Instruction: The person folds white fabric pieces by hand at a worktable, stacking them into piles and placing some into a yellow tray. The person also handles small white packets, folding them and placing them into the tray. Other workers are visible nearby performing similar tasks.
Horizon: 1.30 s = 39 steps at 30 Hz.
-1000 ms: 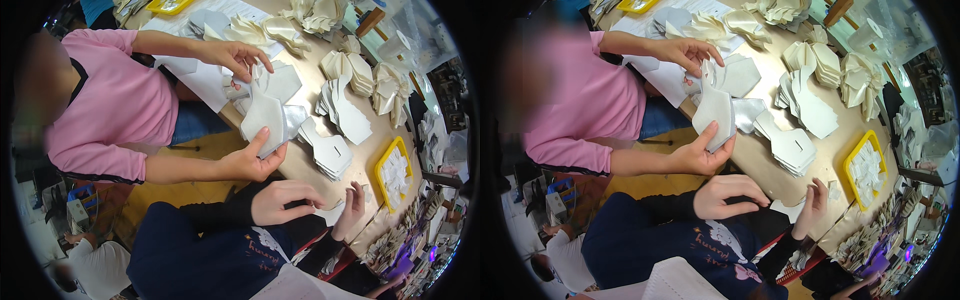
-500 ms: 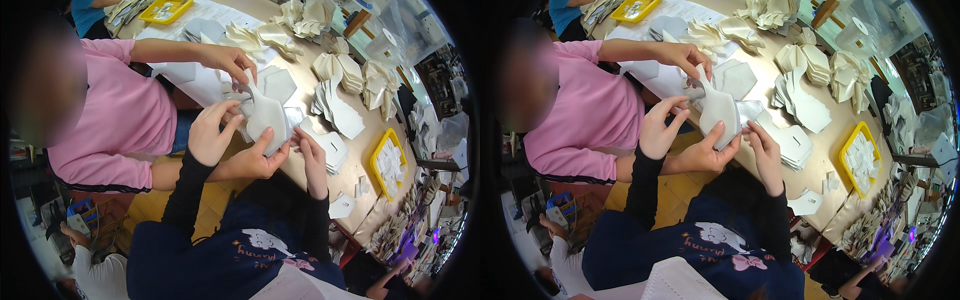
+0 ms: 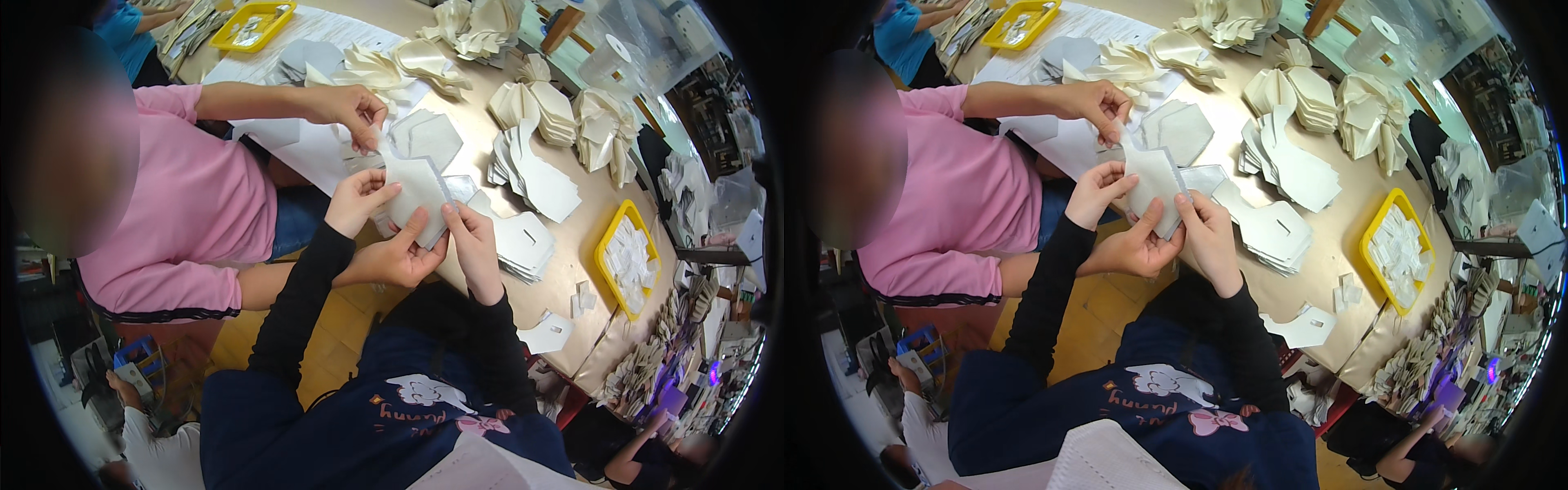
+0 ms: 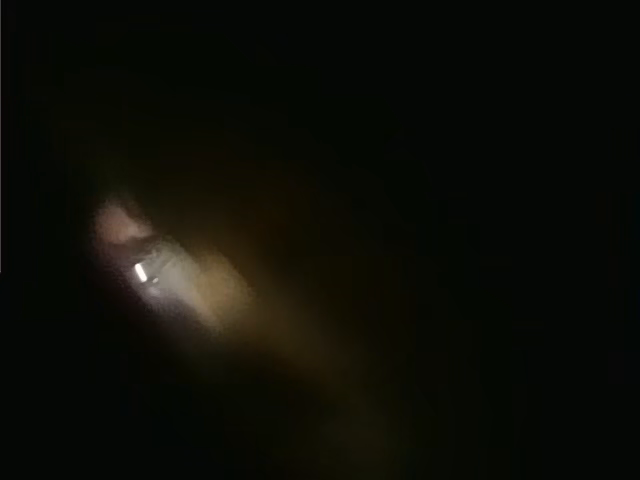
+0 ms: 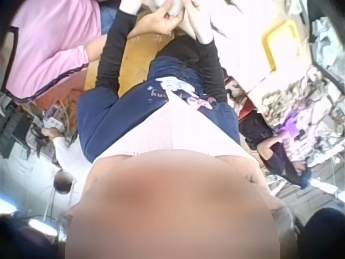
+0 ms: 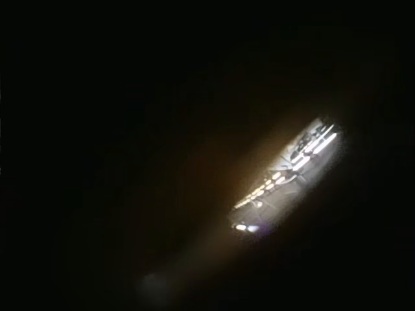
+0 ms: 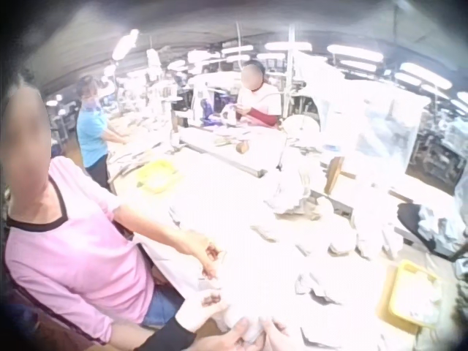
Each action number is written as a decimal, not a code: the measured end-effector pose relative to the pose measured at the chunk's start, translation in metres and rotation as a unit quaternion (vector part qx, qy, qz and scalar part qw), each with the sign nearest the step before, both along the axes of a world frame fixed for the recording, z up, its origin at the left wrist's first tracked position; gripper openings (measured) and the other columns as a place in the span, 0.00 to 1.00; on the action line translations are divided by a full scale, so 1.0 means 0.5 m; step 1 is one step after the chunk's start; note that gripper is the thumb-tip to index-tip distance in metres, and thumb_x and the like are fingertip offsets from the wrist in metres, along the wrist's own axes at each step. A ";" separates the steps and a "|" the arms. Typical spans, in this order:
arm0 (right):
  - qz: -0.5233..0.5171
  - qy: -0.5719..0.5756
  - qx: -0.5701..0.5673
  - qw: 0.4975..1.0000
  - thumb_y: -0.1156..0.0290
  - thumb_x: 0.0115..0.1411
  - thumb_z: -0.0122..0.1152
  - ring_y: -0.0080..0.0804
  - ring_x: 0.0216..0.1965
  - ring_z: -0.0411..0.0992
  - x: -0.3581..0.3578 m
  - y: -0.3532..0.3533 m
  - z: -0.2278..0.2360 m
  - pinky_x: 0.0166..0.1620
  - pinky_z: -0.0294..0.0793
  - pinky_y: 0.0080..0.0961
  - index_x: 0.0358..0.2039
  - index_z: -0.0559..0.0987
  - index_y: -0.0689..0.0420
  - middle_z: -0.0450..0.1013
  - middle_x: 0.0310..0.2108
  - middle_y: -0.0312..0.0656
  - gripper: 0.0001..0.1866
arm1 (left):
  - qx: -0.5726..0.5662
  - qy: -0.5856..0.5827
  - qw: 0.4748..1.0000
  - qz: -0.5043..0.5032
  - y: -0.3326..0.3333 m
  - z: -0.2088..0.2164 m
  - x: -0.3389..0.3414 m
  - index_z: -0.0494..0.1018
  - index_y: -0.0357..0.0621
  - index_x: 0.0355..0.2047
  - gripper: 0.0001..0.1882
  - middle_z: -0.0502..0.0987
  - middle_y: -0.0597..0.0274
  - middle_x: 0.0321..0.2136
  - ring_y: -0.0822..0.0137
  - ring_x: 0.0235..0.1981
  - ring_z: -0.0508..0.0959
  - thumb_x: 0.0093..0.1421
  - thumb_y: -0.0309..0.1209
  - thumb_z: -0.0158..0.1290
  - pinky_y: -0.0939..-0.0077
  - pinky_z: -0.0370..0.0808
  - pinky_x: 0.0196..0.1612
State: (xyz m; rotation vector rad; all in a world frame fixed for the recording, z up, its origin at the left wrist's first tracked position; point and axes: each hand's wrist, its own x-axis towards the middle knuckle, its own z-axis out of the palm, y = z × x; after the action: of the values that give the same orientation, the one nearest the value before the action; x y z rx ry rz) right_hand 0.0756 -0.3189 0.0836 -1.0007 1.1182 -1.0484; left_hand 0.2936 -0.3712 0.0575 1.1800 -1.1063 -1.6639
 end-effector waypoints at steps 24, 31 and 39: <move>-0.047 0.050 0.050 0.996 0.68 0.70 0.51 0.19 0.40 0.68 -0.134 0.142 -0.021 0.47 0.67 0.19 0.49 0.77 0.67 0.76 0.38 0.33 0.16 | -0.130 0.081 0.962 0.228 -0.207 0.155 0.164 0.52 0.43 0.65 0.33 0.75 0.54 0.48 0.67 0.44 0.78 0.62 0.23 0.52 0.75 0.76 0.43; 0.060 0.005 0.095 0.994 0.65 0.70 0.52 0.19 0.37 0.68 -0.130 0.155 -0.075 0.42 0.68 0.19 0.51 0.76 0.65 0.74 0.36 0.32 0.18 | -0.069 0.060 0.951 0.294 -0.268 0.090 0.162 0.67 0.40 0.50 0.19 0.74 0.65 0.32 0.74 0.29 0.73 0.58 0.23 0.49 0.81 0.68 0.28; 0.019 0.215 0.008 0.976 0.65 0.68 0.54 0.19 0.29 0.69 -0.114 0.131 -0.114 0.33 0.69 0.19 0.47 0.78 0.66 0.75 0.27 0.37 0.16 | -0.098 0.124 0.969 0.192 -0.352 0.003 0.176 0.50 0.44 0.68 0.42 0.77 0.55 0.43 0.69 0.39 0.78 0.56 0.16 0.57 0.80 0.74 0.38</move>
State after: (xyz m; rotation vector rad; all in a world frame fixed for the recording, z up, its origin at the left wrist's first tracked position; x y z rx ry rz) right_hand 0.0185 -0.2533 0.0266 -1.2691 1.4478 -0.8084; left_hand 0.3818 -0.5471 0.0590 0.9575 -0.8041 -1.3259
